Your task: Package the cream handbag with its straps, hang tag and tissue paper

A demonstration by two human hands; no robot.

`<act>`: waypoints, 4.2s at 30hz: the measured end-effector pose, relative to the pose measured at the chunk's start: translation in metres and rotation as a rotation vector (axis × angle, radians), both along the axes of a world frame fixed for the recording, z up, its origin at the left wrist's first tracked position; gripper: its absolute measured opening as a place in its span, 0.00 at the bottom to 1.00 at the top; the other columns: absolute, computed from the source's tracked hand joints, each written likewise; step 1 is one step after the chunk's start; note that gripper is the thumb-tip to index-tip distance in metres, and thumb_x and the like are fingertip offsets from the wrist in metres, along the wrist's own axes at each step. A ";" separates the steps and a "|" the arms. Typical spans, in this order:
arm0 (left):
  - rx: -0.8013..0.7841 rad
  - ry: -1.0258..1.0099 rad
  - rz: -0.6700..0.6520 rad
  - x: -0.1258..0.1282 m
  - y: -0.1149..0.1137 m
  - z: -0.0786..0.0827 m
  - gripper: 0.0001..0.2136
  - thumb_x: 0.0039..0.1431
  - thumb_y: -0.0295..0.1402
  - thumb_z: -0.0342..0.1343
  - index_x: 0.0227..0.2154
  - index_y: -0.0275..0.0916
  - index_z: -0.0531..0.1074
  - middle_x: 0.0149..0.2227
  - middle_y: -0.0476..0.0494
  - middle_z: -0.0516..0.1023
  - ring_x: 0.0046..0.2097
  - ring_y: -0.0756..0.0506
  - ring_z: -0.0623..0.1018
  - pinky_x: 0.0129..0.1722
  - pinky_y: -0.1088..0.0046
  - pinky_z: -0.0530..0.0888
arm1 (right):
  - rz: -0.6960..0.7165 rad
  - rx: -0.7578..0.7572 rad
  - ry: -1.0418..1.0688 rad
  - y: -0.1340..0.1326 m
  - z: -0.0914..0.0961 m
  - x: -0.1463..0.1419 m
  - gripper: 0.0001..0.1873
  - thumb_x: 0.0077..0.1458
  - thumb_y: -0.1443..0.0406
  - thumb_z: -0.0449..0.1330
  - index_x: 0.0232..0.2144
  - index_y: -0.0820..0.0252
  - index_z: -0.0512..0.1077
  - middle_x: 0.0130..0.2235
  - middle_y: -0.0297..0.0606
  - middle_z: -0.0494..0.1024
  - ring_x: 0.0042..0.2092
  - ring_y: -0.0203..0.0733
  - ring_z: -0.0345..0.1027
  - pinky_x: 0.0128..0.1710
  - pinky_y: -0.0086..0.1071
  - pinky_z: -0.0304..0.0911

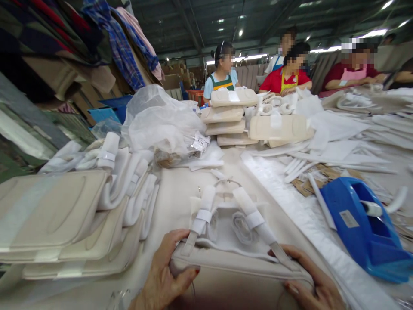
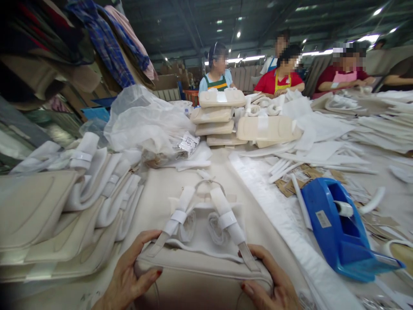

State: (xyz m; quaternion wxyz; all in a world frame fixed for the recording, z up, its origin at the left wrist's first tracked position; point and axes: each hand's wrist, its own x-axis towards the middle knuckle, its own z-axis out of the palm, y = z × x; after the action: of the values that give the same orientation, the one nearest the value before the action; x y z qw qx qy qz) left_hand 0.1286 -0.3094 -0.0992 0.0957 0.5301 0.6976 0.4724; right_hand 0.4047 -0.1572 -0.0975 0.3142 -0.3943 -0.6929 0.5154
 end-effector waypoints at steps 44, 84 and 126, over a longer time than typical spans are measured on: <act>-0.764 -0.485 -0.040 -0.010 0.070 0.041 0.26 0.22 0.35 0.69 0.33 0.38 0.75 0.30 0.48 0.79 0.35 0.41 0.77 0.32 0.71 0.71 | 0.617 -0.727 0.034 0.066 0.018 -0.051 0.32 0.31 0.66 0.66 0.44 0.64 0.73 0.33 0.35 0.79 0.35 0.44 0.72 0.37 0.34 0.66; -0.350 -0.781 0.108 -0.007 0.107 0.027 0.28 0.25 0.26 0.65 0.38 0.34 0.69 0.32 0.46 0.78 0.32 0.46 0.75 0.32 0.72 0.70 | 0.565 -0.714 0.036 0.065 0.013 -0.054 0.22 0.31 0.66 0.65 0.35 0.65 0.75 0.28 0.34 0.76 0.31 0.43 0.70 0.32 0.32 0.64; -0.485 -0.547 0.151 -0.025 0.125 -0.001 0.21 0.21 0.17 0.55 0.28 0.33 0.73 0.20 0.57 0.72 0.26 0.48 0.69 0.25 0.76 0.63 | 0.526 -0.464 -0.039 0.081 -0.022 -0.057 0.21 0.27 0.64 0.62 0.32 0.64 0.77 0.24 0.31 0.72 0.27 0.35 0.61 0.24 0.24 0.53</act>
State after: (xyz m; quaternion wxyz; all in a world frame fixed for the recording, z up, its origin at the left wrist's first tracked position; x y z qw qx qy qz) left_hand 0.1035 -0.1842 -0.1000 0.3659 0.2933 0.7751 0.4234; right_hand 0.3474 -0.0761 -0.1191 0.0591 -0.2729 -0.6410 0.7149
